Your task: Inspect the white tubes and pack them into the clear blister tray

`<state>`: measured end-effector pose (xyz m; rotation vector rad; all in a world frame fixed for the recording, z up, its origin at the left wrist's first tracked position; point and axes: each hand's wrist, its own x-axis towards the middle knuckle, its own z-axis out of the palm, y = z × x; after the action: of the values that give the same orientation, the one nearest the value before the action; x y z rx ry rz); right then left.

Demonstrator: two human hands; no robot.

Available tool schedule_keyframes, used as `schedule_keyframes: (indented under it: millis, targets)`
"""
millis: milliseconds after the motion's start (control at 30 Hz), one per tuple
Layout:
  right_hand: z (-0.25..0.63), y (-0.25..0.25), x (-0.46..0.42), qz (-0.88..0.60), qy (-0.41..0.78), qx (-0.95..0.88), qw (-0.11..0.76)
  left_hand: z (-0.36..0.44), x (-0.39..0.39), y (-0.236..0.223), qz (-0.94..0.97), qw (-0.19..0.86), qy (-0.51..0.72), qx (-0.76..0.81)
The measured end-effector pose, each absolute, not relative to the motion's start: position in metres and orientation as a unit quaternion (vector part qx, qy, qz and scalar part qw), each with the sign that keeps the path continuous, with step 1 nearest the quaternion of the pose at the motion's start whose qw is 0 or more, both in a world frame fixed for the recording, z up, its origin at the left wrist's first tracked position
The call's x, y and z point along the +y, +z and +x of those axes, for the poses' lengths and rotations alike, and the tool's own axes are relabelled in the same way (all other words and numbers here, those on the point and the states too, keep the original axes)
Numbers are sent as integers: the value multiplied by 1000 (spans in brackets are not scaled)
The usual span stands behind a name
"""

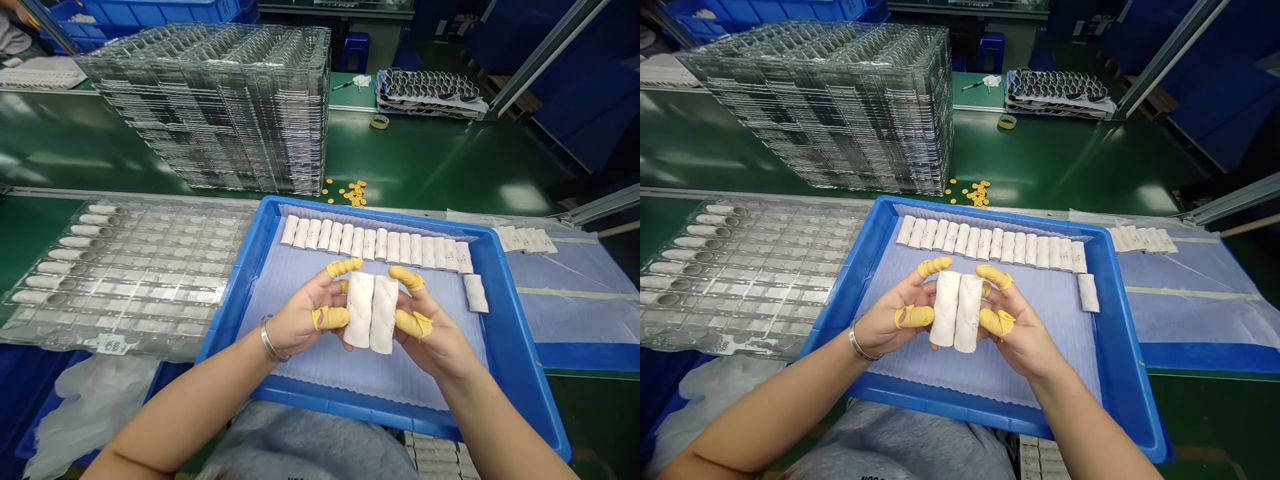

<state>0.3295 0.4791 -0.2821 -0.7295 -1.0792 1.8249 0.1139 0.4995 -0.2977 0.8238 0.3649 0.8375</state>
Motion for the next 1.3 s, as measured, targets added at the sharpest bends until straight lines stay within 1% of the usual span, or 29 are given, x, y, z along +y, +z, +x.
schedule_keyframes:
  millis: [367, 600, 700, 833, 1000, 1300]
  targets:
    - [328, -283, 478, -288, 734, -450, 419, 117, 499, -298, 403, 804, 411, 151]
    - [327, -282, 479, -315, 718, -426, 451, 115, 499, -300, 386, 816, 402, 153]
    - [327, -284, 480, -304, 719, -424, 459, 114, 499, -302, 392, 812, 406, 148]
    - [326, -287, 481, -274, 725, -441, 453, 115, 500, -304, 414, 793, 420, 150]
    - [325, -291, 482, -263, 693, -485, 464, 117, 501, -304, 440, 767, 445, 143]
    - [328, -288, 481, -256, 714, -463, 458, 114, 500, -304, 401, 805, 411, 148]
